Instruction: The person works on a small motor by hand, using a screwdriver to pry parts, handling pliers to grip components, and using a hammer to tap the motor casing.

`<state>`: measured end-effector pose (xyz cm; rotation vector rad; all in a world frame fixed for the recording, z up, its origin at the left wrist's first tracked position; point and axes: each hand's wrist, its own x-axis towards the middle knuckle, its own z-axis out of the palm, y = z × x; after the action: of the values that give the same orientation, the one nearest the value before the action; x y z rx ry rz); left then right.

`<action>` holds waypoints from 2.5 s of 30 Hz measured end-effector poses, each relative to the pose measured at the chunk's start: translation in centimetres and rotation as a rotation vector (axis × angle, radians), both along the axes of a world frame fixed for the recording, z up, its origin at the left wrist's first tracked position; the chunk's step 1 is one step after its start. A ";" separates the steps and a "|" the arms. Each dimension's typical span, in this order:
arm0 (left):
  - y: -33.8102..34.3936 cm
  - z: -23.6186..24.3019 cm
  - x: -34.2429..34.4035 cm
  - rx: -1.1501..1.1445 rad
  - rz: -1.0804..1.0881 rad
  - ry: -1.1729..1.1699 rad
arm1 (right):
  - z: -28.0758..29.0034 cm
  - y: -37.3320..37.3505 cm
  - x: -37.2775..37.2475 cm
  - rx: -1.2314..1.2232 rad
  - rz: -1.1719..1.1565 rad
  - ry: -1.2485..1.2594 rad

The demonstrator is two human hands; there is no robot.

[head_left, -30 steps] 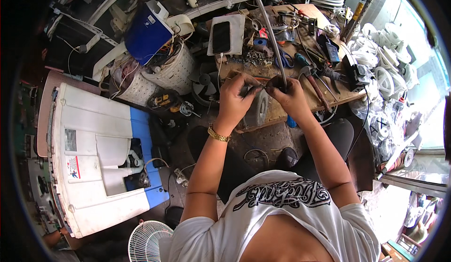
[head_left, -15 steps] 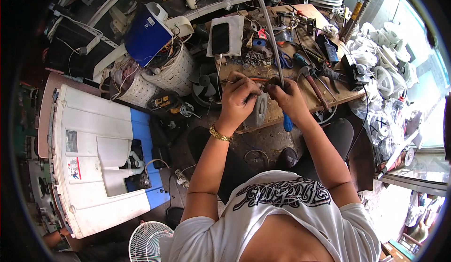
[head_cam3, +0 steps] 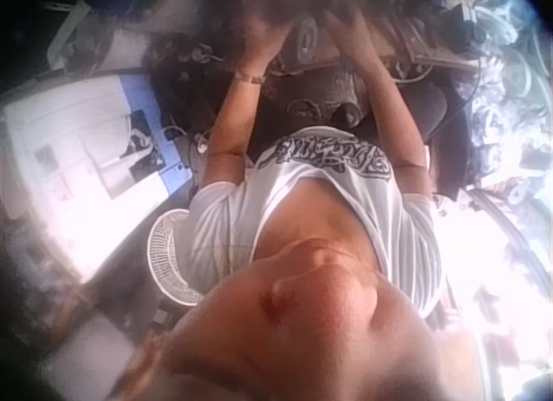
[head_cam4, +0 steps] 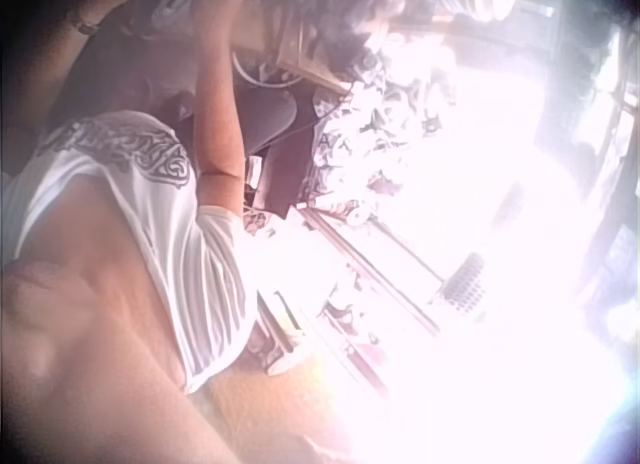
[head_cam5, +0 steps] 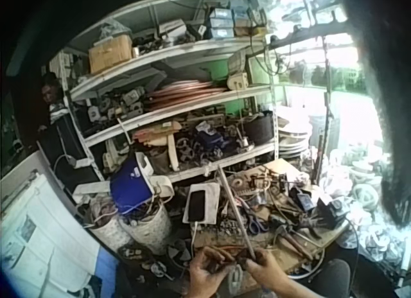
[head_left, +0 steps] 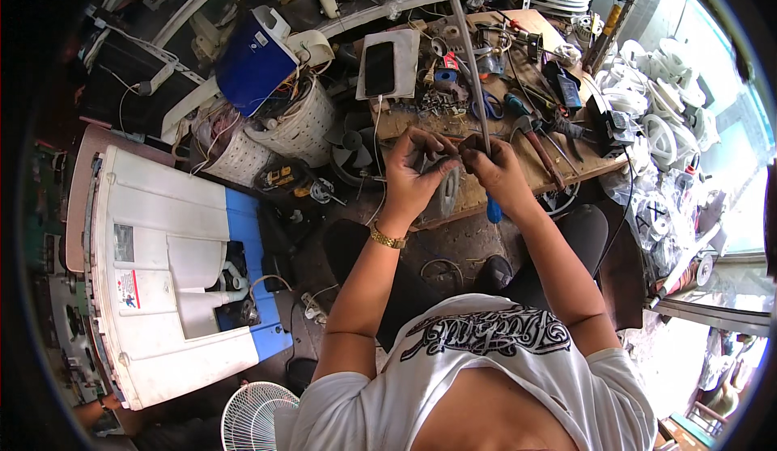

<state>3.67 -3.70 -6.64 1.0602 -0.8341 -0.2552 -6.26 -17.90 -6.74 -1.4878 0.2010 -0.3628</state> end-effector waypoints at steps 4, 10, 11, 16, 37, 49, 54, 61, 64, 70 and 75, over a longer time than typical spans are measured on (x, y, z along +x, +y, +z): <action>0.1 0.0 0.0 0.132 0.088 -0.162 | 0.4 0.1 -0.2 0.059 -0.003 0.008; -0.4 -0.2 -0.5 0.042 0.006 -0.045 | 0.5 0.4 -0.4 0.131 -0.005 0.083; -0.4 -0.2 -0.6 0.018 0.001 -0.018 | 0.4 0.5 -0.4 0.139 0.001 0.092; 0.5 -0.3 0.9 0.118 0.275 -0.078 | -0.6 -0.1 -0.4 0.183 -0.232 0.213; 6.8 -12.4 -6.1 0.547 0.694 -0.074 | -4.0 -7.3 6.0 0.036 0.055 0.354; 2.0 -17.7 -7.2 0.373 0.739 0.152 | -9.3 -2.6 4.9 -0.381 0.062 0.316; 2.3 -16.2 -6.4 0.381 0.780 0.120 | -9.4 -2.3 4.8 -0.386 0.015 0.295; 5.5 -12.6 -4.5 0.265 0.664 0.478 | -9.2 -2.1 4.1 -0.331 0.101 0.216; 9.4 -10.9 -6.5 0.407 0.652 0.425 | -8.7 -3.2 2.7 -0.265 0.053 0.104; 14.9 -11.8 -11.1 0.532 0.706 0.540 | -5.3 -6.1 -2.5 -0.062 0.003 0.237; 16.5 -20.6 -10.9 0.951 0.806 0.429 | -2.3 -8.1 -6.9 0.517 0.118 -0.116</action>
<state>-7.21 12.78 -27.25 2.0398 0.2047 -0.1712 -13.18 -26.04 -9.04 -0.9613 0.1030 -0.2743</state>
